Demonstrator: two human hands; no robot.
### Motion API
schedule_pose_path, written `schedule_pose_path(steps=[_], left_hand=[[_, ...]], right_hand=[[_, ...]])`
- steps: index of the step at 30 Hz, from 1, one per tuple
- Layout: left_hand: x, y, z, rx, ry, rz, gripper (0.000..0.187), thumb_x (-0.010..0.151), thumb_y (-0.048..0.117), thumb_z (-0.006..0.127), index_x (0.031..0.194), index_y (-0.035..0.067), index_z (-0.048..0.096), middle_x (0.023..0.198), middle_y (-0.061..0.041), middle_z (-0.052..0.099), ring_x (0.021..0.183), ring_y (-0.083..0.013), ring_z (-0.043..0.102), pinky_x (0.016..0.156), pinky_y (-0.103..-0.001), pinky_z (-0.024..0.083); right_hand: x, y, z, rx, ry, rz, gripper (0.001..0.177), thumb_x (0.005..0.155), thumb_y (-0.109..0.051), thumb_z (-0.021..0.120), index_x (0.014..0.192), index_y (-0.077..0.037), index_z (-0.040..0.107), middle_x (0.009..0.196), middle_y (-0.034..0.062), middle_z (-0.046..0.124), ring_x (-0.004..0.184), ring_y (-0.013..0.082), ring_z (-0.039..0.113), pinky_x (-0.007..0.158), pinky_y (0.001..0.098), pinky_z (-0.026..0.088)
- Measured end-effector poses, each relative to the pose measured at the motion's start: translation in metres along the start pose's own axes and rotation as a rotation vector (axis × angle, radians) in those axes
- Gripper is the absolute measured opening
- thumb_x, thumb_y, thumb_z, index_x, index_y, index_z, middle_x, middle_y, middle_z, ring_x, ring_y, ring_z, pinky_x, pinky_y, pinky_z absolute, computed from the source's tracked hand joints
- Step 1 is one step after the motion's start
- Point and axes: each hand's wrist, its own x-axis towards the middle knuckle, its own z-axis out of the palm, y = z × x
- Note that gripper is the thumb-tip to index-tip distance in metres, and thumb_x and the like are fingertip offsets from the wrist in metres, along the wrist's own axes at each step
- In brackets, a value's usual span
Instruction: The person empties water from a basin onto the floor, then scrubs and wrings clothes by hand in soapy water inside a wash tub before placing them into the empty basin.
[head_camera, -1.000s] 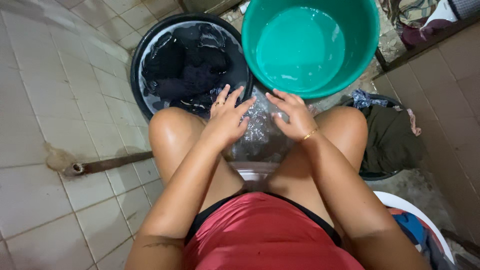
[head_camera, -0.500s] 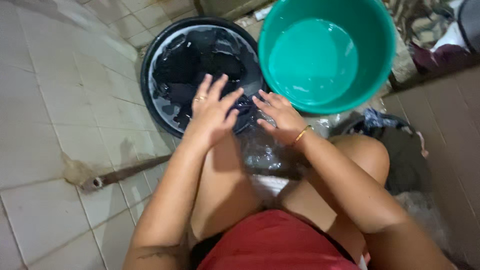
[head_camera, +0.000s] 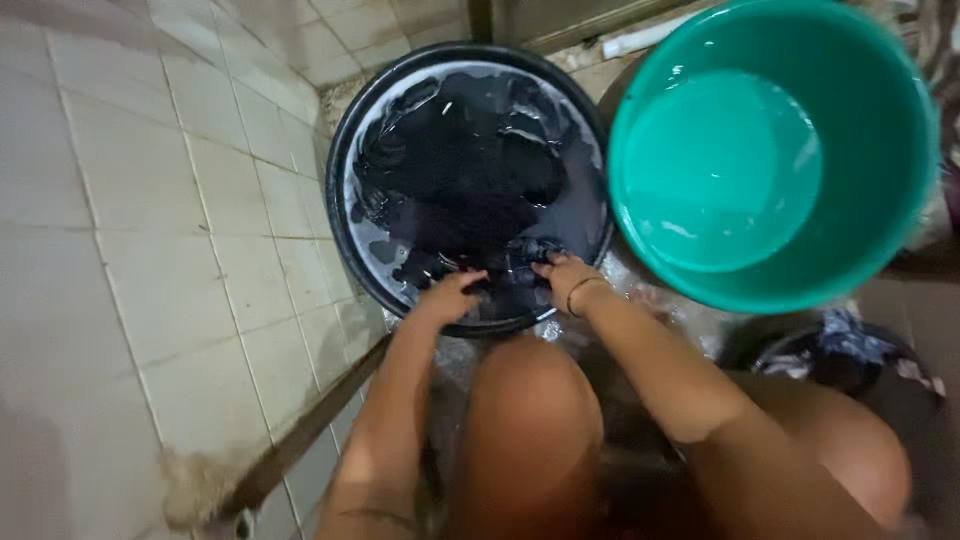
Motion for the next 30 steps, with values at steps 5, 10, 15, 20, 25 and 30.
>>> schedule_pose_path(steps=[5, 10, 15, 20, 25, 30], left_hand=[[0.006, -0.009, 0.015, 0.208, -0.022, -0.023, 0.090, 0.078, 0.023, 0.083, 0.155, 0.038, 0.040, 0.164, -0.014, 0.035, 0.148, -0.0349, 0.041, 0.120, -0.041, 0.037], [-0.002, 0.014, 0.014, 0.354, -0.127, -0.139, 0.101, 0.078, 0.024, 0.085, 0.155, 0.045, 0.023, 0.166, -0.008, 0.025, 0.152, -0.0355, 0.024, 0.120, -0.055, 0.025], [-0.001, -0.008, 0.027, 0.407, -0.080, -0.031, 0.100, 0.084, 0.012, 0.075, 0.158, 0.048, 0.019, 0.164, -0.014, 0.029, 0.150, -0.0381, 0.030, 0.119, -0.058, 0.028], [0.006, 0.001, 0.025, 0.573, -0.014, -0.073, 0.092, 0.090, -0.005, 0.056, 0.155, 0.053, 0.029, 0.150, -0.013, 0.045, 0.133, -0.0382, 0.048, 0.104, -0.052, 0.045], [0.010, 0.030, 0.012, 0.174, -0.052, -0.179, 0.073, 0.087, 0.010, 0.069, 0.151, 0.036, 0.043, 0.134, -0.014, 0.058, 0.122, -0.0331, 0.061, 0.104, -0.047, 0.050], [-0.002, 0.017, 0.038, -0.209, 0.151, 0.185, 0.099, 0.060, 0.013, 0.087, 0.150, 0.017, 0.045, 0.125, -0.019, 0.060, 0.117, -0.0368, 0.060, 0.102, -0.042, 0.049]], right_hand=[[0.025, -0.025, -0.004, -0.059, -0.130, 0.101, 0.086, 0.087, -0.019, 0.070, 0.161, -0.035, 0.029, 0.172, 0.0099, 0.010, 0.156, 0.0390, 0.016, 0.125, 0.0471, 0.025], [0.050, -0.026, 0.011, -0.198, -0.183, 0.160, 0.093, 0.088, -0.011, 0.069, 0.163, -0.032, 0.018, 0.171, 0.0172, -0.008, 0.154, 0.0410, 0.004, 0.122, 0.0535, 0.016], [0.087, 0.012, 0.061, -0.257, -0.303, 0.252, 0.058, 0.097, -0.009, 0.061, 0.151, -0.023, 0.046, 0.169, 0.0145, 0.018, 0.144, 0.0377, 0.035, 0.122, 0.0573, 0.027], [0.103, 0.037, 0.072, -0.284, -0.195, 0.106, 0.037, 0.096, -0.020, 0.063, 0.133, -0.016, 0.068, 0.148, 0.0128, 0.055, 0.135, 0.0354, 0.049, 0.117, 0.0530, 0.034], [0.069, 0.020, 0.038, 0.090, 0.044, -0.036, 0.026, 0.094, -0.030, 0.063, 0.112, -0.014, 0.074, 0.119, 0.0094, 0.068, 0.117, 0.0343, 0.057, 0.106, 0.0434, 0.044], [0.021, -0.024, -0.016, 0.539, 0.541, -0.392, 0.018, 0.091, -0.021, 0.071, 0.095, -0.004, 0.070, 0.090, 0.0164, 0.067, 0.087, 0.0358, 0.064, 0.077, 0.0436, 0.053]])
